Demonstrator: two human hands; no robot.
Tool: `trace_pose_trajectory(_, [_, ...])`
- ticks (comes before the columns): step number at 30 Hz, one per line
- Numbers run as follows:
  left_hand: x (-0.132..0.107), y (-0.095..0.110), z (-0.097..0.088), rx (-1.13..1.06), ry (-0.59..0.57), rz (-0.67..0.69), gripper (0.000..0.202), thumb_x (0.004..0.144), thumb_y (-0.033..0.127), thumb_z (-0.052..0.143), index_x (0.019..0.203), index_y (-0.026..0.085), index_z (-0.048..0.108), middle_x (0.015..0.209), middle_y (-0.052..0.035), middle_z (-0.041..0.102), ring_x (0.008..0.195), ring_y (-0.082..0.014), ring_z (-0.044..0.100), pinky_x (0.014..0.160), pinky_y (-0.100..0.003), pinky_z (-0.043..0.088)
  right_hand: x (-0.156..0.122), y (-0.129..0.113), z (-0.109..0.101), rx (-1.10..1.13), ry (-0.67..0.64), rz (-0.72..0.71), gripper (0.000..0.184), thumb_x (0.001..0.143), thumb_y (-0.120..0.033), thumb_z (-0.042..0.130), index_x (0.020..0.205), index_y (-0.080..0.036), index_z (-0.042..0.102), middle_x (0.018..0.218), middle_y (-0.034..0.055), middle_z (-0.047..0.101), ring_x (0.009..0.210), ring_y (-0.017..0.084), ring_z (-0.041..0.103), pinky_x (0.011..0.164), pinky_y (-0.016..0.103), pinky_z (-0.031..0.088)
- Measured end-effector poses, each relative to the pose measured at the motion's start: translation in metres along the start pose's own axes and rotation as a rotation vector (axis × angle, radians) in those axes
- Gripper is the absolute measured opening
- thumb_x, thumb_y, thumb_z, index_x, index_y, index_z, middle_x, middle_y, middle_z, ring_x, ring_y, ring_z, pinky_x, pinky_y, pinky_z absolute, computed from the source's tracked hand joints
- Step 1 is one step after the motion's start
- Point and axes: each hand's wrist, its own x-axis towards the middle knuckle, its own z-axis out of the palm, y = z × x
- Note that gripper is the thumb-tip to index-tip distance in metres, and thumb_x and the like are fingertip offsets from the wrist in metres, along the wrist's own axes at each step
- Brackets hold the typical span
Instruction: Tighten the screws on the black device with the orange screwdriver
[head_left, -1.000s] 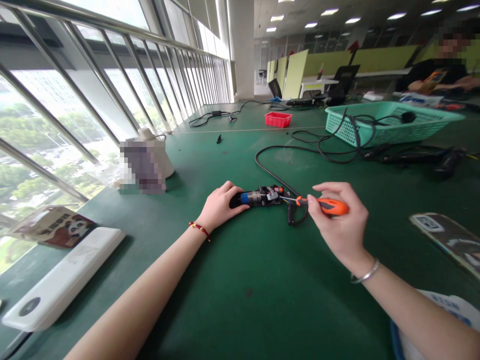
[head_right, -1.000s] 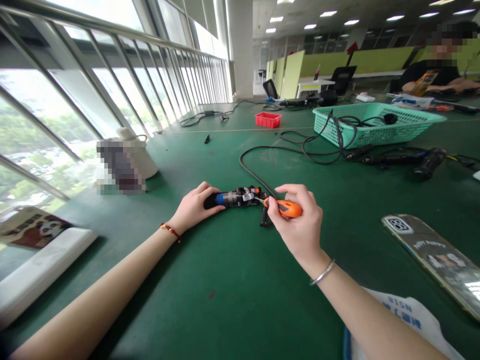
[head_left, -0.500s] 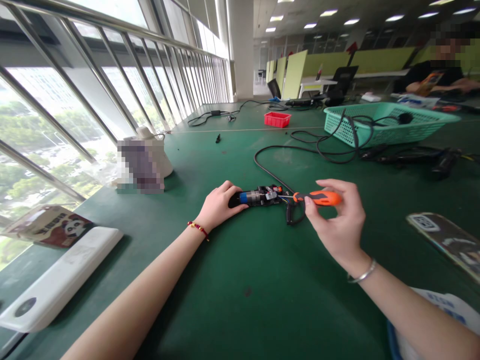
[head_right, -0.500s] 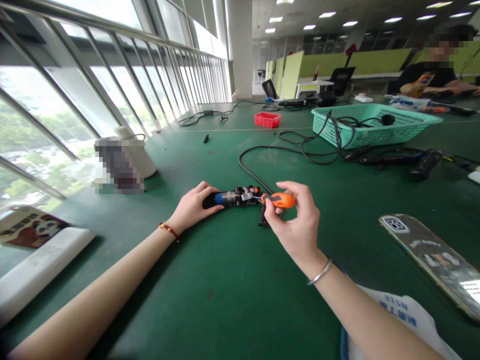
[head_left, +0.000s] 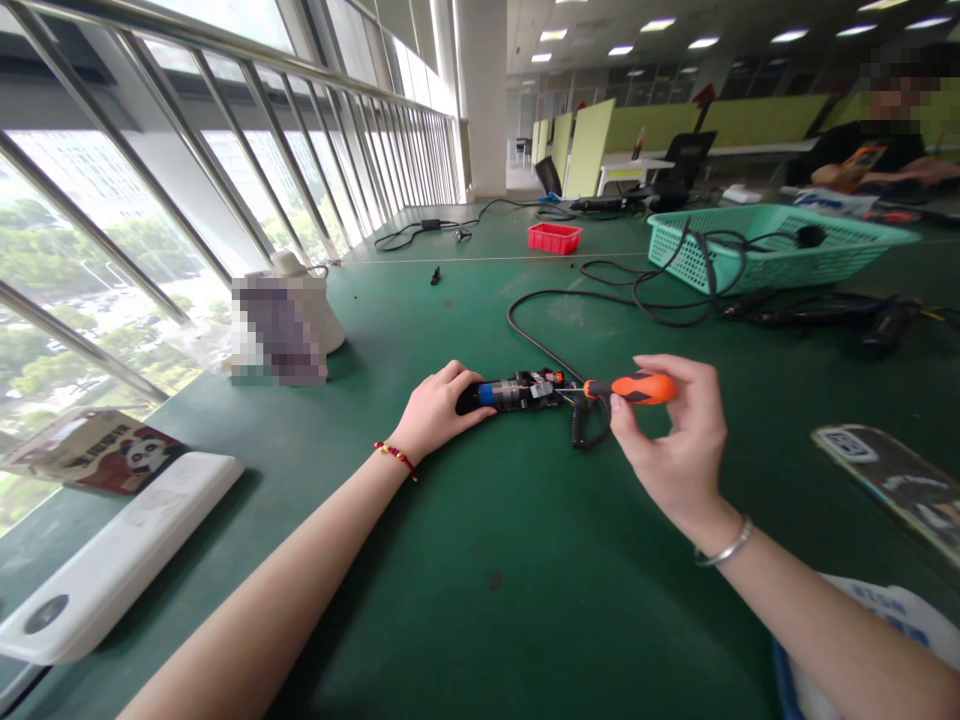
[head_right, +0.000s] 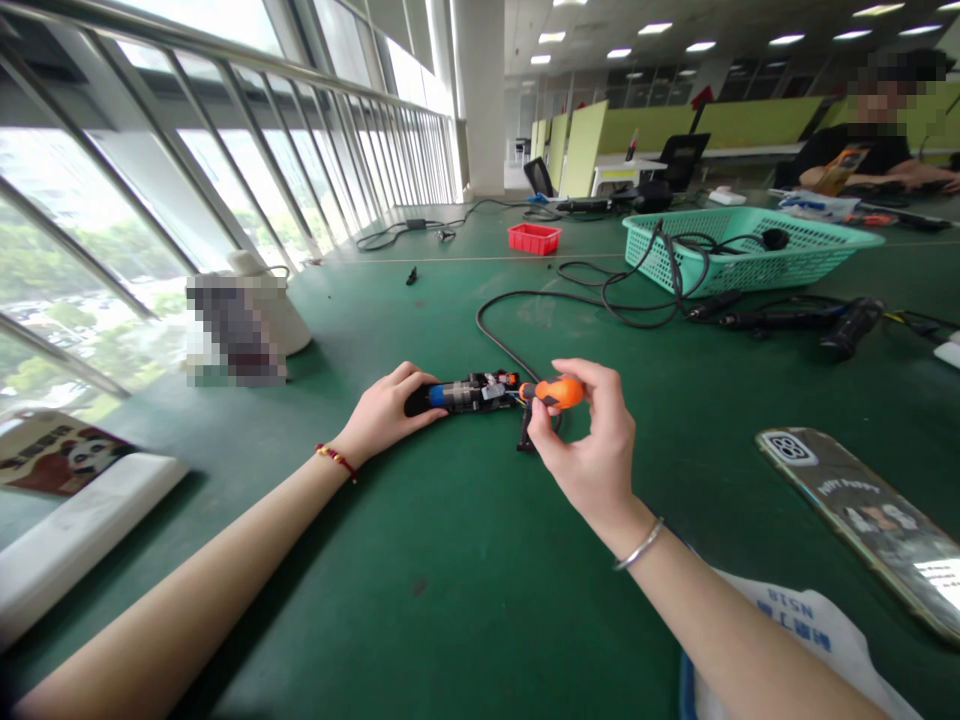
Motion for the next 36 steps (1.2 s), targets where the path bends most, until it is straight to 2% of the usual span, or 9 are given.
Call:
trace_pose_trajectory(4, [-0.0001, 0.0008, -0.0006, 0.002, -0.001, -0.001, 0.039, 0.083, 0.051, 0.057, 0.108, 0.021, 0.058, 0.1, -0.0047, 0.056, 0.09, -0.0219, 0.06, 0.076, -0.033, 0.048, -0.0003, -0.0005, -0.0013, -0.085, -0.043, 0.051, 0.015, 0.073, -0.024, 0.068, 0.086, -0.023, 0.061, 0.072, 0.0003, 0.061, 0.067, 0.017, 0.059, 0.063, 0.031, 0.052])
trace_pose_trajectory(10, [0.0, 0.0017, -0.0011, 0.012, -0.007, 0.001, 0.039, 0.084, 0.051, 0.056, 0.108, 0.021, 0.058, 0.101, -0.005, 0.057, 0.091, -0.0222, 0.059, 0.075, -0.033, 0.047, 0.0003, 0.0014, 0.0008, 0.008, 0.025, -0.019, 0.036, 0.072, -0.018, 0.066, 0.107, -0.021, 0.055, 0.1, 0.0066, 0.061, 0.086, 0.018, 0.062, 0.075, 0.034, 0.054])
trace_pose_trajectory(16, [0.0002, 0.0026, -0.0017, 0.008, -0.01, 0.008, 0.038, 0.084, 0.052, 0.055, 0.106, 0.021, 0.058, 0.098, -0.0047, 0.06, 0.091, -0.0225, 0.059, 0.076, -0.034, 0.046, 0.0003, 0.0003, -0.0018, -0.1, -0.023, 0.076, 0.014, 0.074, -0.028, 0.068, 0.085, -0.022, 0.06, 0.078, 0.0014, 0.063, 0.068, 0.017, 0.062, 0.061, 0.03, 0.052])
trace_pose_trajectory(18, [0.0004, 0.0027, -0.0016, 0.007, -0.009, 0.011, 0.038, 0.084, 0.052, 0.055, 0.106, 0.021, 0.058, 0.099, -0.0048, 0.061, 0.091, -0.0226, 0.058, 0.077, -0.034, 0.046, 0.0006, -0.0008, -0.0018, -0.092, -0.017, 0.061, 0.016, 0.074, -0.027, 0.067, 0.088, -0.022, 0.06, 0.079, 0.0015, 0.062, 0.068, 0.016, 0.061, 0.061, 0.03, 0.052])
trace_pose_trajectory(22, [0.0006, 0.0028, -0.0011, 0.009, -0.01, 0.012, 0.038, 0.084, 0.052, 0.054, 0.107, 0.021, 0.058, 0.099, -0.0049, 0.061, 0.09, -0.0229, 0.058, 0.078, -0.035, 0.045, 0.0013, -0.0017, 0.0001, -0.006, 0.016, 0.008, 0.033, 0.073, -0.02, 0.065, 0.104, -0.022, 0.055, 0.096, 0.0047, 0.061, 0.074, 0.016, 0.061, 0.065, 0.031, 0.054])
trace_pose_trajectory(24, [0.0005, 0.0027, -0.0008, 0.011, -0.01, 0.013, 0.038, 0.085, 0.052, 0.054, 0.107, 0.021, 0.058, 0.099, -0.005, 0.062, 0.09, -0.0231, 0.058, 0.078, -0.035, 0.045, 0.0014, -0.0016, 0.0002, -0.009, 0.015, 0.012, 0.032, 0.073, -0.02, 0.065, 0.103, -0.022, 0.055, 0.097, 0.005, 0.061, 0.074, 0.016, 0.061, 0.064, 0.031, 0.054])
trace_pose_trajectory(29, [0.0002, 0.0022, -0.0002, 0.016, -0.008, 0.02, 0.038, 0.085, 0.052, 0.054, 0.107, 0.021, 0.057, 0.1, -0.0049, 0.062, 0.09, -0.023, 0.058, 0.079, -0.035, 0.045, 0.0011, -0.0015, -0.0013, -0.102, -0.012, 0.066, 0.017, 0.074, -0.027, 0.067, 0.088, -0.022, 0.059, 0.076, 0.0009, 0.061, 0.066, 0.015, 0.059, 0.058, 0.029, 0.05])
trace_pose_trajectory(34, [0.0003, 0.0009, 0.0007, 0.019, -0.008, 0.026, 0.039, 0.085, 0.053, 0.053, 0.107, 0.021, 0.057, 0.099, -0.005, 0.062, 0.09, -0.0227, 0.058, 0.079, -0.035, 0.045, 0.0017, -0.0003, 0.0004, -0.005, 0.031, 0.008, 0.033, 0.074, -0.02, 0.064, 0.106, -0.022, 0.054, 0.097, 0.0053, 0.06, 0.079, 0.017, 0.061, 0.067, 0.031, 0.053])
trace_pose_trajectory(36, [0.0003, 0.0005, 0.0011, 0.023, -0.008, 0.029, 0.038, 0.086, 0.053, 0.053, 0.107, 0.021, 0.057, 0.099, -0.0048, 0.062, 0.09, -0.0225, 0.058, 0.079, -0.035, 0.045, 0.0016, 0.0001, 0.0002, -0.02, 0.03, 0.034, 0.031, 0.074, -0.023, 0.065, 0.103, -0.021, 0.055, 0.096, 0.0053, 0.061, 0.078, 0.017, 0.061, 0.067, 0.031, 0.053])
